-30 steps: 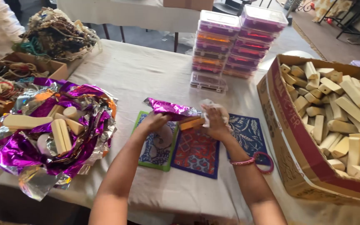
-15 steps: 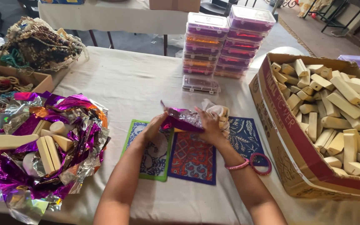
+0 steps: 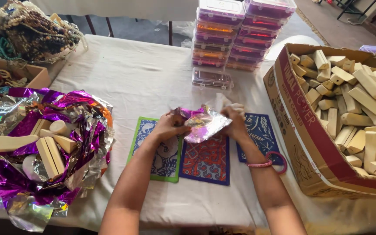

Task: Wiping wooden blocks with a cloth and placing them on patterned mats for sorting or preparation.

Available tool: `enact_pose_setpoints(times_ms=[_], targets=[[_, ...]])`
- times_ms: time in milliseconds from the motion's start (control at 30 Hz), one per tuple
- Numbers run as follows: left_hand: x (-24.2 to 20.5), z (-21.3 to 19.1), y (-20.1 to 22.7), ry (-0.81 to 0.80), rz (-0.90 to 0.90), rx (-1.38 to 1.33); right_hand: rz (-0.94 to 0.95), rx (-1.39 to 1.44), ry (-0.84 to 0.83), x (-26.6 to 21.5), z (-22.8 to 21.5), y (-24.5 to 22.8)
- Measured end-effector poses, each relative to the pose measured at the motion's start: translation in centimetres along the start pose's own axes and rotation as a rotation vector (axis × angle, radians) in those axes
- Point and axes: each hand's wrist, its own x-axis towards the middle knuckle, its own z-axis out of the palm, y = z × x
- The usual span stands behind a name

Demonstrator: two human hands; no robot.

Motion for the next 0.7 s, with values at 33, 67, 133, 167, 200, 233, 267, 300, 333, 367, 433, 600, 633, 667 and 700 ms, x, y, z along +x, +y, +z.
enact_pose_setpoints(times_ms=[33,67,133,167,200,233,267,300,333,367,433,600,633,667,700], targets=[[-0.3,0.2,0.4,-0.002,-0.004,-0.004,0.003,-0.001,-0.005,-0.1,0.0,0.1],[-0.5,0.3,0.7,-0.021,0.012,0.105,0.103,-0.034,0.105,-0.1,0.0,0.2],[-0.8,0.5,1.2,-0.038,0.027,0.213,0.201,-0.068,0.215,-0.3,-0.3,-0.7],[-0.8,0.7,1.3,-0.03,0.034,0.177,0.264,0.063,0.355,-0.4,-0.6,-1.7],[-0.9,1.0,1.3,-0.022,0.04,0.14,0.325,0.195,0.493,-0.6,-0.9,-2.7],[-1.0,0.8,1.5,-0.021,0.04,0.138,0.324,0.193,0.491,-0.6,-1.1,-3.7],[-1.0,0.6,1.7,-0.01,0.136,0.195,0.156,0.387,0.539,-0.5,-1.3,-4.8],[-1.0,0.4,1.9,-0.002,0.233,0.253,-0.015,0.578,0.578,-0.5,-1.5,-5.8],[-0.9,0.3,2.1,-0.003,0.233,0.252,-0.015,0.578,0.578,-0.5,-1.8,-7.3],[-0.8,0.3,2.3,-0.135,0.185,0.255,-0.11,0.541,0.539,-0.5,-2.1,-8.7],[-0.7,0.2,2.4,-0.272,0.135,0.255,-0.199,0.503,0.499,-0.6,-2.1,-10.3],[-1.2,-0.2,2.2,-0.315,0.234,0.286,-0.393,0.02,0.129,-1.4,-0.6,-10.2],[-0.7,0.1,1.3,-0.316,0.233,0.286,-0.392,0.021,0.129,-1.2,-0.4,-9.1],[-0.3,0.5,0.5,-0.299,0.203,0.281,-0.285,-0.063,0.07,-1.1,-0.1,-7.9],[0.2,1.0,-0.4,-0.282,0.173,0.276,-0.178,-0.146,0.011,-1.0,0.1,-6.7]])
